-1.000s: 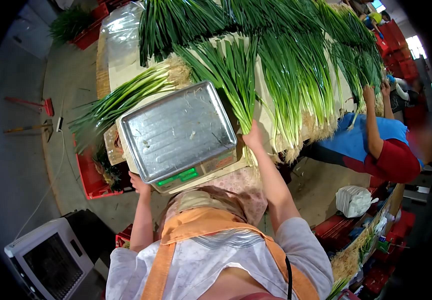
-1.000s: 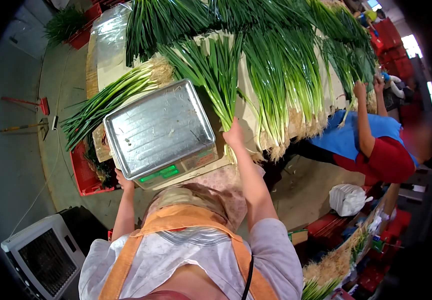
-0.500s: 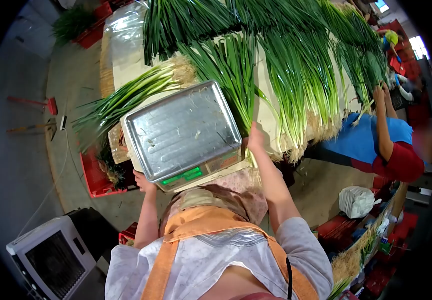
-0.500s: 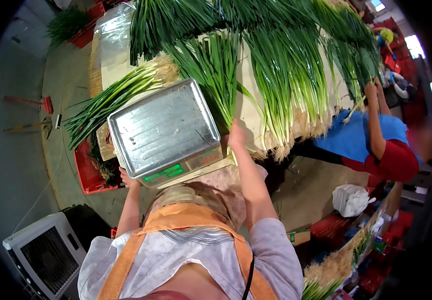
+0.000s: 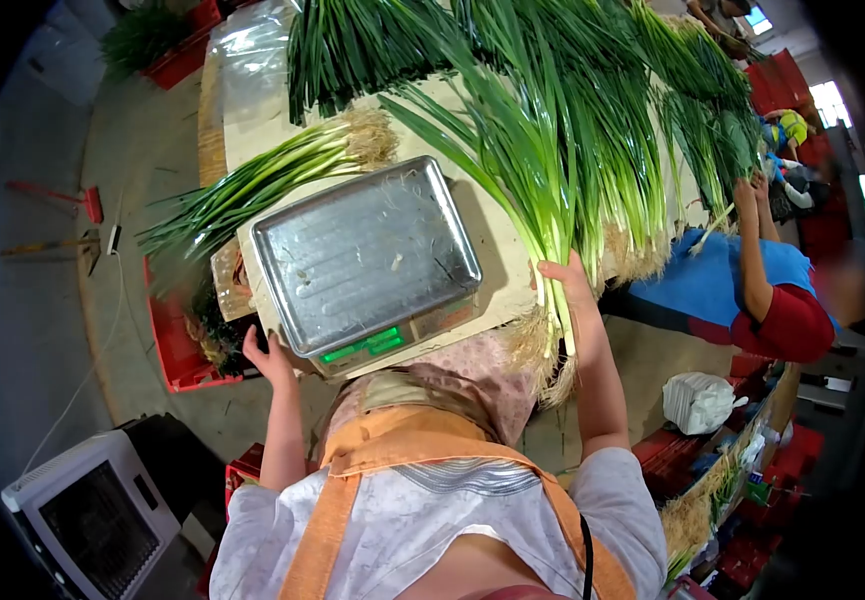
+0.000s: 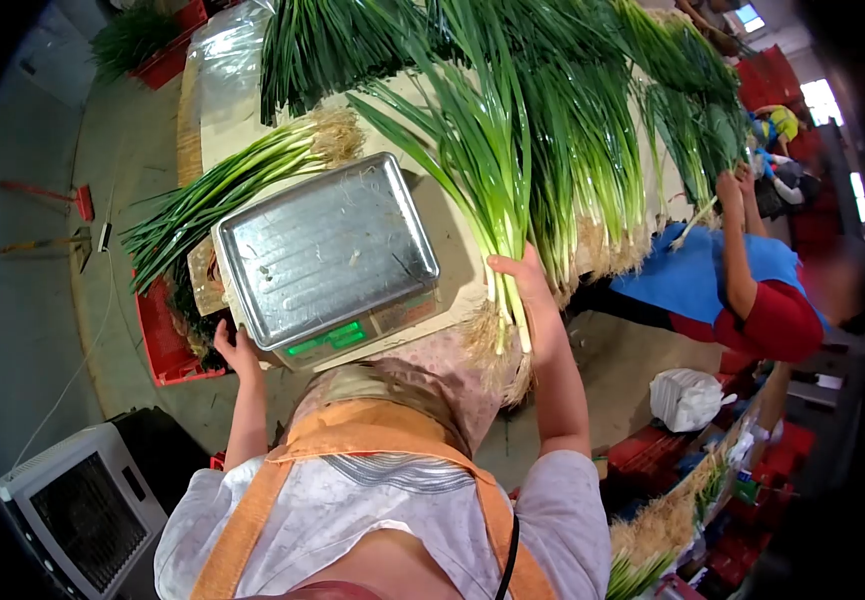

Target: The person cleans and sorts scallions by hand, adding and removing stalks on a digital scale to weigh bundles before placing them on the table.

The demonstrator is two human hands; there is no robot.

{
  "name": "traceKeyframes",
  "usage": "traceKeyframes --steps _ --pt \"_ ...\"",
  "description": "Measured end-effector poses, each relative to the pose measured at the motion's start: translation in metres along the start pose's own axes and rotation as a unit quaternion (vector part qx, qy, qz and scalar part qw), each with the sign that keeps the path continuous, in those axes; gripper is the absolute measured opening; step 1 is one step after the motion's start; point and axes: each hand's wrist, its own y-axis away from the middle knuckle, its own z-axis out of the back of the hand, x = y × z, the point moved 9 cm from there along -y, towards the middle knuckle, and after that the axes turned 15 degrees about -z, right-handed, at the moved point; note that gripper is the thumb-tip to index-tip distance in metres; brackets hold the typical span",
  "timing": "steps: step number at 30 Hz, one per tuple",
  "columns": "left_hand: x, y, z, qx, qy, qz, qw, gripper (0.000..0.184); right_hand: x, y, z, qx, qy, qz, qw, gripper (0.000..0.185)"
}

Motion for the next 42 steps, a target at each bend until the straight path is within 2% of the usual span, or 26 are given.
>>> traceKeyframes --steps 3,4,6,7,8,10,11,12,14,17,20,21,24,25,26,28,31,33,34,36,38,42 --pt "-0.058 -0.032 0.000 -0.003 0.049 -0.060 0.997 0.037 0.008 0.012 -0.031 0.058 -0.032 0.004 0.998 0.072" --pt "-0.092 -0.042 -0.002 0.014 0.064 -0.087 0.994 0.035 0.022 0.034 -0.056 0.038 -0.023 0.034 0.998 0.061" --pt "-0.147 -0.051 -0.018 0.065 0.110 -0.184 0.975 0.033 0.029 0.051 -0.098 0.114 -0.010 0.014 0.993 0.066" --pt "-0.175 -0.051 -0.036 0.125 0.156 -0.186 0.962 0.031 0.021 0.044 -0.108 0.146 0.007 0.012 0.989 0.072" --pt "-0.191 -0.044 -0.062 0.203 0.247 -0.116 0.940 0.031 0.013 0.036 -0.119 0.179 0.024 0.011 0.984 0.077" --pt "-0.221 -0.015 -0.115 0.352 0.445 0.034 0.823 0.048 -0.003 0.036 -0.134 0.123 0.118 -0.029 0.985 0.087" --pt "-0.241 -0.001 -0.131 0.393 0.496 0.081 0.770 0.053 -0.017 0.032 -0.140 0.118 0.140 -0.057 0.981 0.081" --pt "-0.254 0.006 -0.140 0.409 0.492 0.093 0.763 0.063 -0.012 0.045 -0.165 0.174 0.159 -0.043 0.971 0.074" --pt "-0.255 0.009 -0.148 0.363 0.485 0.070 0.792 0.063 -0.033 0.024 -0.181 0.239 0.258 0.017 0.936 0.079" --pt "-0.241 0.033 -0.143 0.317 0.466 0.096 0.820 0.066 -0.046 0.021 -0.192 0.276 0.246 -0.010 0.929 0.070" --pt "-0.228 0.059 -0.135 0.315 0.485 0.129 0.805 0.062 -0.061 0.017 -0.192 0.211 0.390 0.063 0.894 0.066" --pt "-0.222 0.061 -0.134 0.310 0.494 0.126 0.803 0.063 -0.054 0.024 -0.195 0.183 0.443 0.121 0.869 0.063" --pt "-0.224 0.059 -0.124 0.320 0.502 0.003 0.803 0.065 -0.035 0.042 -0.205 0.167 0.536 0.170 0.810 0.063" --pt "-0.228 0.055 -0.116 0.332 0.508 -0.010 0.794 0.067 -0.026 0.048 -0.210 0.174 0.549 0.185 0.796 0.063" --pt "-0.232 0.046 -0.105 0.318 0.474 -0.044 0.820 0.061 -0.019 0.049 -0.212 0.165 0.577 0.198 0.775 0.063" --pt "-0.219 0.042 -0.102 0.405 0.309 -0.055 0.859 0.050 -0.008 0.046 -0.216 0.145 0.629 0.224 0.730 0.063" --pt "-0.226 0.064 -0.108 0.561 0.092 -0.237 0.788 0.043 -0.016 0.005 -0.215 0.120 0.671 0.259 0.684 0.061" --pt "-0.275 0.061 -0.095 0.496 0.131 -0.400 0.760 0.045 -0.027 -0.023 -0.214 0.091 0.714 0.276 0.637 0.058" --pt "-0.299 0.059 -0.088 0.458 0.145 -0.475 0.737 0.046 -0.033 -0.031 -0.214 0.086 0.714 0.282 0.635 0.058" --pt "-0.311 0.032 -0.097 0.380 0.005 -0.525 0.761 0.057 -0.040 -0.040 -0.214 0.076 0.716 0.294 0.629 0.058" --pt "-0.306 0.000 -0.117 0.354 -0.127 -0.504 0.778 0.069 -0.040 -0.033 -0.214 0.066 0.702 0.312 0.637 0.054" --pt "-0.270 -0.031 -0.151 0.385 -0.211 -0.496 0.749 0.080 -0.033 -0.023 -0.209 0.019 0.683 0.354 0.639 0.055"
